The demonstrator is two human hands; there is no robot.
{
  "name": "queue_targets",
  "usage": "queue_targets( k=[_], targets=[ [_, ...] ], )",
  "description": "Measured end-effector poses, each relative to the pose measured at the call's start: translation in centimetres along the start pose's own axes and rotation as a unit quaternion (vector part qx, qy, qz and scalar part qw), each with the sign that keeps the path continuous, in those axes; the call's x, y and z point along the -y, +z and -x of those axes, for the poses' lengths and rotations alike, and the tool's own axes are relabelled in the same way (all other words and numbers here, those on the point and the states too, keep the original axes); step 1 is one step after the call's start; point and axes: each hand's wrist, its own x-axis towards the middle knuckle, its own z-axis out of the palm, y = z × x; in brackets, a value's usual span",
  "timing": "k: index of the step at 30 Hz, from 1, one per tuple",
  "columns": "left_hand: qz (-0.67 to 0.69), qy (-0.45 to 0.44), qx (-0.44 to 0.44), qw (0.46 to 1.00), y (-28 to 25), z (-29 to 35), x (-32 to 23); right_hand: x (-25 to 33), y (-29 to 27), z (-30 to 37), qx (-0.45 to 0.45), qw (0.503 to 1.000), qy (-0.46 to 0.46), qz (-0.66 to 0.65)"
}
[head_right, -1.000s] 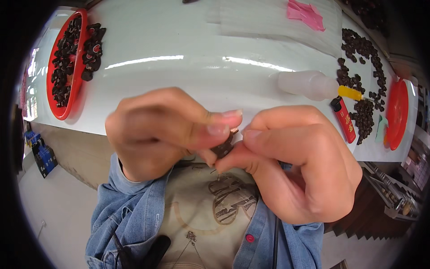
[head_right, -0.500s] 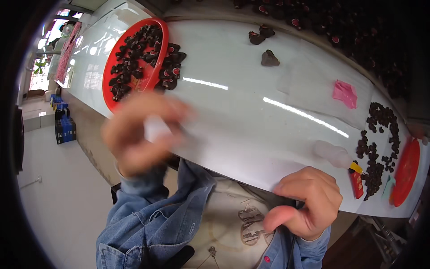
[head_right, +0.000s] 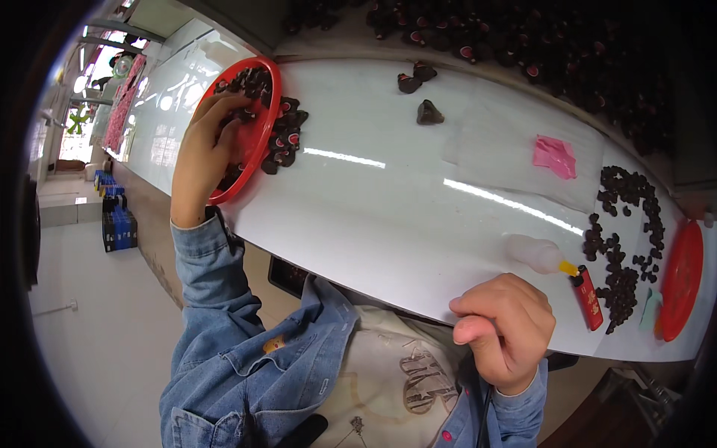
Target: Apply glue to small plastic pieces and assemble or sort them at a factory workbench.
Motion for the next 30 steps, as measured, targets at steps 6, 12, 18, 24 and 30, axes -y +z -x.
queue_targets(
  k=[6, 12, 18, 24, 30],
  targets=[
    [0.122, 0.196, -0.007, 0.973, 1.0, -2.4, -6.9, 0.2, 0.0, -0.4, 0.012, 1.000, -0.018, 0.004],
    [0.143, 0.200, 0.028, 0.969, 6.3, -4.9, -10.6, 0.6, -1.3, 0.1, 0.020, 0.999, -0.027, 0.042],
    [0.216, 0.135, 0.074, 0.964, 5.4, -4.0, -10.3, -0.2, -3.7, 1.5, -0.113, 0.990, -0.018, 0.078],
    [0.469, 0.111, 0.114, 0.869, 2.9, 1.7, -12.4, 0.1, -2.8, -0.8, -0.163, 0.979, 0.044, 0.114],
    [0.643, 0.061, 0.180, 0.742, 5.1, 5.4, -14.9, -0.1, -2.3, -0.5, -0.141, 0.987, 0.078, -0.009]
  ],
)
